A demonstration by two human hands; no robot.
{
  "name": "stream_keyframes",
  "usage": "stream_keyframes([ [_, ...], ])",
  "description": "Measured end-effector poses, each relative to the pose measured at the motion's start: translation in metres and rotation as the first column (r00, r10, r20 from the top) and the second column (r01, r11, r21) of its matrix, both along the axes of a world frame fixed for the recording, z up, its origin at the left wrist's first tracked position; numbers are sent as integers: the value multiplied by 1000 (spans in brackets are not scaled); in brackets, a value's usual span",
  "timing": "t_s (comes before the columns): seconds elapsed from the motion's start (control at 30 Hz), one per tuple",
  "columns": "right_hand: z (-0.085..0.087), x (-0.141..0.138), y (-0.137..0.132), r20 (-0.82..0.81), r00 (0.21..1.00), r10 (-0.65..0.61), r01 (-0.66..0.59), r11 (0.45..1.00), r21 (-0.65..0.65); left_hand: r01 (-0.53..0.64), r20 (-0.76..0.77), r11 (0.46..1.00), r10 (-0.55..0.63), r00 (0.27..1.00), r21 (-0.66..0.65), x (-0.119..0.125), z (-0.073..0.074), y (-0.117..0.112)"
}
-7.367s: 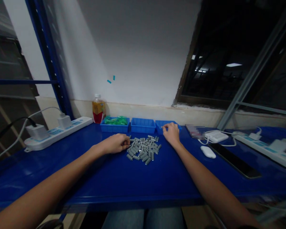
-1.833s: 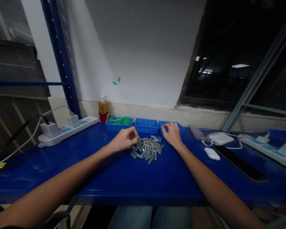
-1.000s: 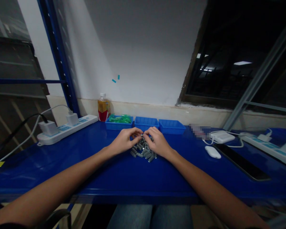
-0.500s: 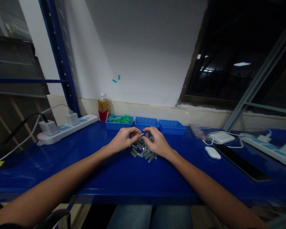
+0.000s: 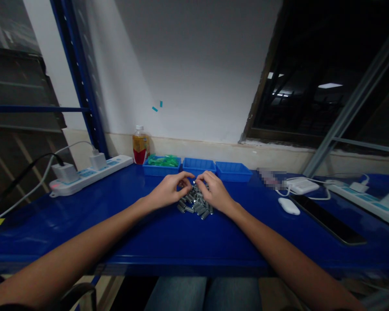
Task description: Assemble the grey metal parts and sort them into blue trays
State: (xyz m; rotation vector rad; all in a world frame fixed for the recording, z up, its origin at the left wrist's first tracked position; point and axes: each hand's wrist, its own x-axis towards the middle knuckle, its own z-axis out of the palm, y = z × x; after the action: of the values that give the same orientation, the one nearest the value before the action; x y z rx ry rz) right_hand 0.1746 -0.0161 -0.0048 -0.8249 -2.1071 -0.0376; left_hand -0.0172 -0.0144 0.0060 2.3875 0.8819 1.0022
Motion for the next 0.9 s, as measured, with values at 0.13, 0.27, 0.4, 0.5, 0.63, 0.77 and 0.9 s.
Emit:
stream_keyframes([
  [0.13,-1,-1,0,-1,1000,2,-2,1000,-14,-56,-46,988,63,997,142,4,1,-6],
  [0.27,-2,-3,0,3,1000,7,-7,1000,-30,-83,-95,984,99,991,159,4,3,-8],
  [0.4,-3,-2,0,5,1000,-6,6,999,-44,-125,-88,975,143,986,185,3,4,-7],
  [0.5,-2,-1,-2,-7,1000,2,-2,1000,-30,-143,-90,973,161,983,183,3,4,-7],
  [0.63,1,-2,-5,42,999,33,-34,999,19,-133,-120,978,154,981,163,4,4,-9],
  [0.77,3,-3,-6,70,998,1,-2,1000,23,-126,-139,980,148,979,154,5,2,-9],
  [0.9,2,-4,-5,81,996,-44,43,999,14,-130,-70,980,142,987,152,5,0,-8],
])
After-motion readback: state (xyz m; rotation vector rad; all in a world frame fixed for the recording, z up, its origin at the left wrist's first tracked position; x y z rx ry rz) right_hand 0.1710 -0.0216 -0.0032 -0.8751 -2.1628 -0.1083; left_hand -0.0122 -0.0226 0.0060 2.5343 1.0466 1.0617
